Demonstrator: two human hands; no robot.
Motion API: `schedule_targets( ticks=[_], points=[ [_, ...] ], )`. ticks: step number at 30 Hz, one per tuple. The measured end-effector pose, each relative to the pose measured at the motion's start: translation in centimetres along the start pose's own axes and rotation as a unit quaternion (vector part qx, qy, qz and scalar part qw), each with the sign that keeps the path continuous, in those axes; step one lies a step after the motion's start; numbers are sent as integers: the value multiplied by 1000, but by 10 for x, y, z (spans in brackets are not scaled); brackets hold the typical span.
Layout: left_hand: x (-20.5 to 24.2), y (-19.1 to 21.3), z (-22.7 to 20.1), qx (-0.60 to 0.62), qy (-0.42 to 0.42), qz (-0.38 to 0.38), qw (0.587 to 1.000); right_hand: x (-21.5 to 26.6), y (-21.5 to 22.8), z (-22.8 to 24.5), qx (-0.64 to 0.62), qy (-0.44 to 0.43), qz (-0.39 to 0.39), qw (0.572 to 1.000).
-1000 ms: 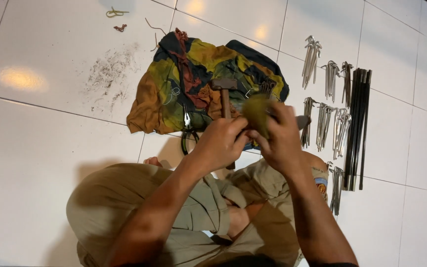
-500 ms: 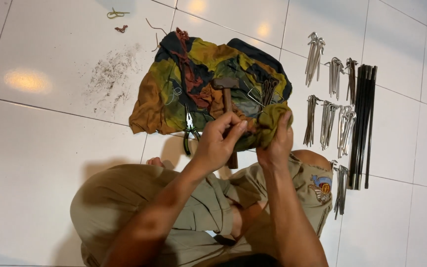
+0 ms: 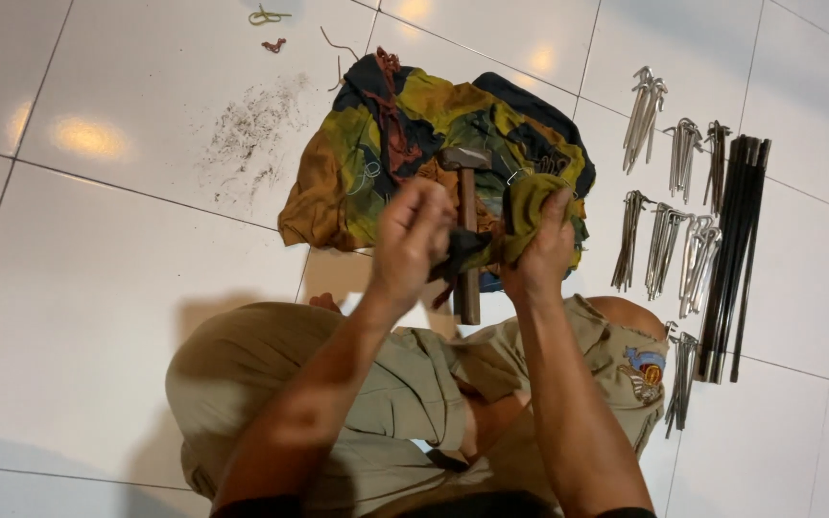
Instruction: Repairing or modifying a camouflage bag and metal stakes using a hammer and pliers
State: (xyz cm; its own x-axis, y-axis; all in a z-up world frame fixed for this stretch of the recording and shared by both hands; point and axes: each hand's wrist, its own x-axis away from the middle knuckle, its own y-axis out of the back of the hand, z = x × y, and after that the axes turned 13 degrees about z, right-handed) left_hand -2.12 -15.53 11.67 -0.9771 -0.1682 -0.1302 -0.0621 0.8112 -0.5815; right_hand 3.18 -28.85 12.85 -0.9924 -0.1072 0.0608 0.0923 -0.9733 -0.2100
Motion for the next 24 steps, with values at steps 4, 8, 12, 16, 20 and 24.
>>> schedule_targets(
  ticks=[4, 8, 12, 16, 20, 24],
  points=[
    [-12, 40, -18, 86, -54, -42, 994, -26, 13, -3, 133, -8, 54, 990],
    [-13, 39, -32, 25, -72, -105, 991, -39, 20, -1, 486, 40, 164, 858],
    [-12, 44, -33, -165, -71, -139, 974, -26, 33, -68, 555, 29, 156, 817],
    [-13, 45, -23, -175, -58, -142, 973, 11, 32, -174, 607, -47, 266, 747],
    [-12, 44, -27, -164, -34, -146, 975, 28, -2, -177, 605, -159, 247, 740],
    [-11, 42, -29, -118, -25, -149, 981, 21, -3, -187, 528, -260, 243, 771]
  ],
)
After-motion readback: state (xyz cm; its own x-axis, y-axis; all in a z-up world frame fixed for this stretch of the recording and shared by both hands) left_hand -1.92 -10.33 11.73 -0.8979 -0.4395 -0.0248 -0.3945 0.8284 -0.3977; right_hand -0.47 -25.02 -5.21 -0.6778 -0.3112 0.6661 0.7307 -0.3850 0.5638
